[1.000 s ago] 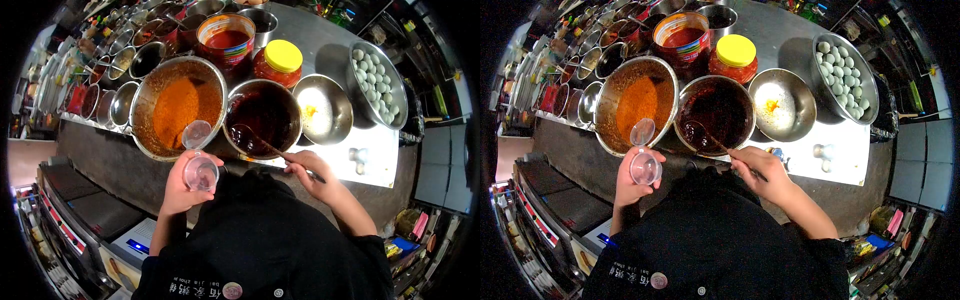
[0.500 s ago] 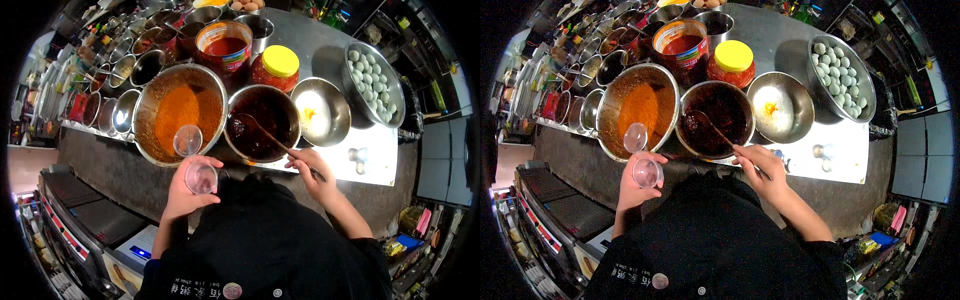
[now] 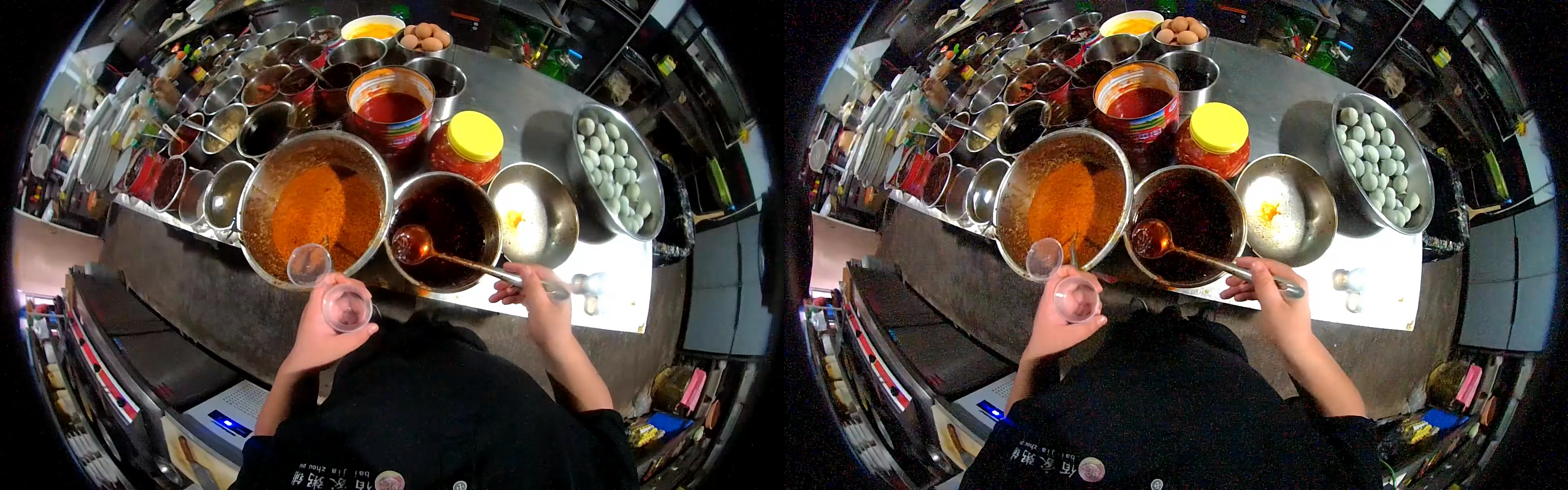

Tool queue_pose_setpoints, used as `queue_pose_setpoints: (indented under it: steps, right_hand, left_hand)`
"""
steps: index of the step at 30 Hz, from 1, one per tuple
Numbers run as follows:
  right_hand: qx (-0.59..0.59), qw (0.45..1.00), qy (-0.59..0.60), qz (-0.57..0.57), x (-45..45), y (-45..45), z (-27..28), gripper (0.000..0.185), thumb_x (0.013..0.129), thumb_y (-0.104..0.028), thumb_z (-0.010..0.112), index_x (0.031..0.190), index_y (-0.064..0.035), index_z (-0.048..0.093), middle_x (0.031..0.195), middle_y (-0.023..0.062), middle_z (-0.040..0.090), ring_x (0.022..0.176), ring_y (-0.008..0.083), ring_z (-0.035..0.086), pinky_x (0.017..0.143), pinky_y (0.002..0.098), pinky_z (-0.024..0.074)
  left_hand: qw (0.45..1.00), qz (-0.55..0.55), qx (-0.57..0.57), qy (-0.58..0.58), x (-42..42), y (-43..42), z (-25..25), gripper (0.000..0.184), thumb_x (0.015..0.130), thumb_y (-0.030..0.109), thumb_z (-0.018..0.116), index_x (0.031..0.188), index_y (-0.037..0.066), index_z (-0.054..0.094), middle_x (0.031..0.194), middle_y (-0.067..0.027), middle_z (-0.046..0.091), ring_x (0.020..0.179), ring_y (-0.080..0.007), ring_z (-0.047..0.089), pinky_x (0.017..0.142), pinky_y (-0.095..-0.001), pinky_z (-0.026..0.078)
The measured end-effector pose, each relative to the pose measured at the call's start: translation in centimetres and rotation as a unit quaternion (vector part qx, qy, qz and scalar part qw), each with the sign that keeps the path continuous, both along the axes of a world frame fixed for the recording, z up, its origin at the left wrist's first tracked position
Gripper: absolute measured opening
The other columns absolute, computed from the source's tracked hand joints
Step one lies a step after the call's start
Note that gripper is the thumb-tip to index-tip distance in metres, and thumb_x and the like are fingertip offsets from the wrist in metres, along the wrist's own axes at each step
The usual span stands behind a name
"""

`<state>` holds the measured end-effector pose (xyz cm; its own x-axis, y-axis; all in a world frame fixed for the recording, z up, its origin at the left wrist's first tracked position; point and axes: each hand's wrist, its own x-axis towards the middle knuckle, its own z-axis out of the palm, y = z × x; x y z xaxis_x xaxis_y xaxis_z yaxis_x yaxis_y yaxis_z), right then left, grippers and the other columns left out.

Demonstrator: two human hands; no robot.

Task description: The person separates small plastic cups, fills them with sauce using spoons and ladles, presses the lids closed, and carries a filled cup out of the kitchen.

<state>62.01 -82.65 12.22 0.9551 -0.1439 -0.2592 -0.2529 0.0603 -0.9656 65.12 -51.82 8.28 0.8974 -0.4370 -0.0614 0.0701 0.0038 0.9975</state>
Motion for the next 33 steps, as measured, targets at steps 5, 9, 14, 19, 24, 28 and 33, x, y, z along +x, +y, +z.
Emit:
queue_pose_setpoints:
  steps: [5,9,14,19,24,28,33]
  right_hand:
    - [-0.052,0.986,-0.161,0.012,0.4,-1.5,4.3,0.023,0.095,-0.015,0.044,0.094,0.0059,0.055,0.076,0.0182,0.064,0.065,0.0242,0.066,0.057,0.0313,0.0539]
    - [-0.127,0.971,-0.203,-0.004,-0.5,-1.8,8.5,0.018,0.094,-0.013,0.043,0.092,0.0042,0.049,0.073,0.0190,0.063,0.064,0.0239,0.065,0.057,0.0324,0.0538]
    - [-0.206,0.931,-0.285,0.094,-2.0,-1.1,11.0,0.023,0.094,-0.020,0.045,0.096,0.0020,0.048,0.077,0.0206,0.063,0.071,0.0248,0.066,0.061,0.0334,0.0533]
    - [-0.327,0.851,-0.381,0.154,-2.6,-0.9,10.7,0.022,0.092,-0.020,0.052,0.103,-0.0013,0.052,0.076,0.0193,0.065,0.065,0.0232,0.065,0.061,0.0306,0.0519]
    - [-0.435,0.796,-0.347,0.239,-3.9,-0.3,12.5,0.023,0.086,-0.011,0.058,0.107,-0.0090,0.050,0.090,0.0164,0.064,0.073,0.0246,0.065,0.057,0.0289,0.0515]
    - [-0.438,0.720,-0.445,0.304,-3.6,-0.7,11.7,0.031,0.079,-0.014,0.067,0.101,0.0046,0.056,0.090,0.0242,0.062,0.068,0.0275,0.064,0.051,0.0282,0.0505]
    - [-0.480,0.638,-0.505,0.327,-4.2,-0.4,11.2,0.029,0.079,-0.016,0.067,0.096,0.0021,0.052,0.090,0.0253,0.061,0.069,0.0269,0.065,0.051,0.0274,0.0512]
  left_hand:
    - [0.993,0.013,0.098,-0.066,0.4,-1.5,1.3,0.054,0.068,0.012,0.078,0.113,0.002,0.051,0.109,-0.0088,0.051,0.096,-0.0154,0.056,0.076,-0.0266,0.048]
    - [0.941,0.074,0.227,-0.238,1.6,-4.2,1.8,0.068,0.063,0.016,0.081,0.121,0.002,0.049,0.104,-0.0099,0.057,0.091,-0.0151,0.059,0.079,-0.0260,0.048]
    - [0.964,0.167,0.149,-0.145,2.3,-7.1,2.0,0.061,0.064,0.019,0.081,0.115,0.005,0.050,0.097,-0.0071,0.057,0.085,-0.0149,0.056,0.064,-0.0261,0.044]
    - [0.963,0.186,0.116,-0.158,3.5,-8.3,2.3,0.057,0.067,0.008,0.079,0.113,0.000,0.048,0.102,-0.0071,0.060,0.091,-0.0113,0.058,0.072,-0.0230,0.048]
    - [0.958,0.183,0.129,-0.180,3.7,-8.7,1.8,0.056,0.066,0.008,0.080,0.113,0.000,0.049,0.100,-0.0063,0.058,0.087,-0.0109,0.056,0.074,-0.0233,0.048]
    - [0.961,0.177,0.114,-0.178,3.8,-9.0,1.7,0.056,0.067,0.008,0.079,0.114,-0.001,0.048,0.103,-0.0076,0.058,0.089,-0.0124,0.057,0.075,-0.0244,0.048]
    - [0.960,0.228,0.047,-0.154,3.8,-9.7,1.1,0.059,0.062,0.020,0.081,0.109,0.001,0.051,0.098,-0.0097,0.060,0.088,-0.0171,0.058,0.070,-0.0274,0.042]
